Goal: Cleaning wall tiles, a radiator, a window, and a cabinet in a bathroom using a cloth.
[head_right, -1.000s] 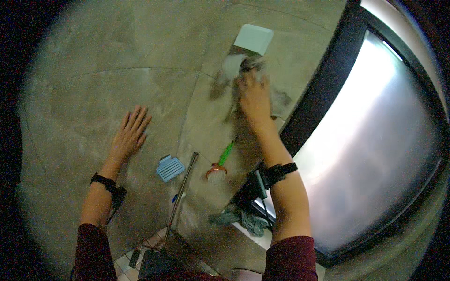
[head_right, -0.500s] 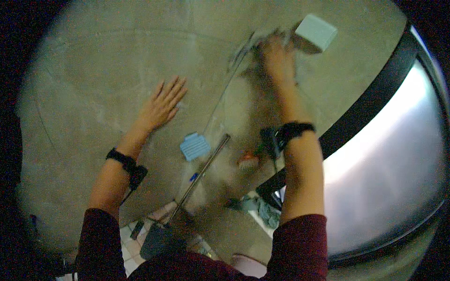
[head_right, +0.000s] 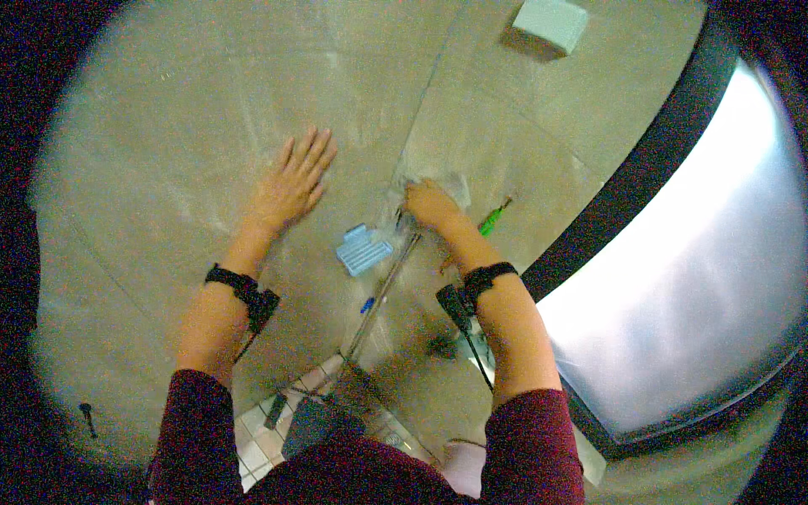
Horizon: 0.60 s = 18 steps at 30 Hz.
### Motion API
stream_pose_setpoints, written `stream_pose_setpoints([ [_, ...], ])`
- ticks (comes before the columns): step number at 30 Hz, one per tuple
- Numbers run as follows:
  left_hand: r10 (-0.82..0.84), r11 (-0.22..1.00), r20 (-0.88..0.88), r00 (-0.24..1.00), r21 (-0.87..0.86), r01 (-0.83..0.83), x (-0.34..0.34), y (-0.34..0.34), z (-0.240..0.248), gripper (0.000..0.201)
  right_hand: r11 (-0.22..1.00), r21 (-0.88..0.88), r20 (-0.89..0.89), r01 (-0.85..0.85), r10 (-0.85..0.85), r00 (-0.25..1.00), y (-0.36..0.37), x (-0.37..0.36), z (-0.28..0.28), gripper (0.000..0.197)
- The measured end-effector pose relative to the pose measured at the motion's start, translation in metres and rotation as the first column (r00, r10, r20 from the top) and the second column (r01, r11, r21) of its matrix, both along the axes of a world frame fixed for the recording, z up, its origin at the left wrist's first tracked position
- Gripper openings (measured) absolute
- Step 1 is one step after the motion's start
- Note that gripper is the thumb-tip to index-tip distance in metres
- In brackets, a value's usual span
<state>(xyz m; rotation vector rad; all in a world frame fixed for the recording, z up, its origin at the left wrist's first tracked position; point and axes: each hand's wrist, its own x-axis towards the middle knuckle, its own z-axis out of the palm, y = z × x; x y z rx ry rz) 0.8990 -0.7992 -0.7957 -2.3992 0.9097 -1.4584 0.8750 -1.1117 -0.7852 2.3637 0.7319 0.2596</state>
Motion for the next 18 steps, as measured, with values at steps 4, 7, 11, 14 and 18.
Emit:
stream_pose_setpoints([
  [4,-0.113,0.992,-0.145,0.983,-0.07,0.104,-0.015,0.01,0.002,0.07,0.827,0.545,-0.077,0.136,-0.112,0.991,0.038,-0.061,0.037,0.03],
  [7,-0.289,0.957,-0.169,0.942,-0.076,0.28,-0.031,0.014,0.013,0.068,0.373,0.928,0.046,0.007,-0.132,0.99,0.043,-0.094,0.05,0.035],
  [11,-0.602,0.788,-0.277,0.749,-0.353,0.503,-0.052,0.008,0.001,0.068,-0.193,0.981,-0.002,0.01,0.042,0.999,0.064,-0.117,0.05,0.038],
  [14,-0.955,0.293,-0.207,0.215,-0.787,0.543,-0.141,-0.055,0.01,0.07,-0.646,0.734,-0.048,0.208,0.257,0.965,0.08,-0.135,0.044,0.046],
  [18,-0.894,0.366,-0.141,0.426,-0.776,0.513,-0.171,-0.078,0.007,0.074,-0.602,0.505,0.009,0.618,0.72,0.694,0.118,-0.165,0.069,0.06],
])
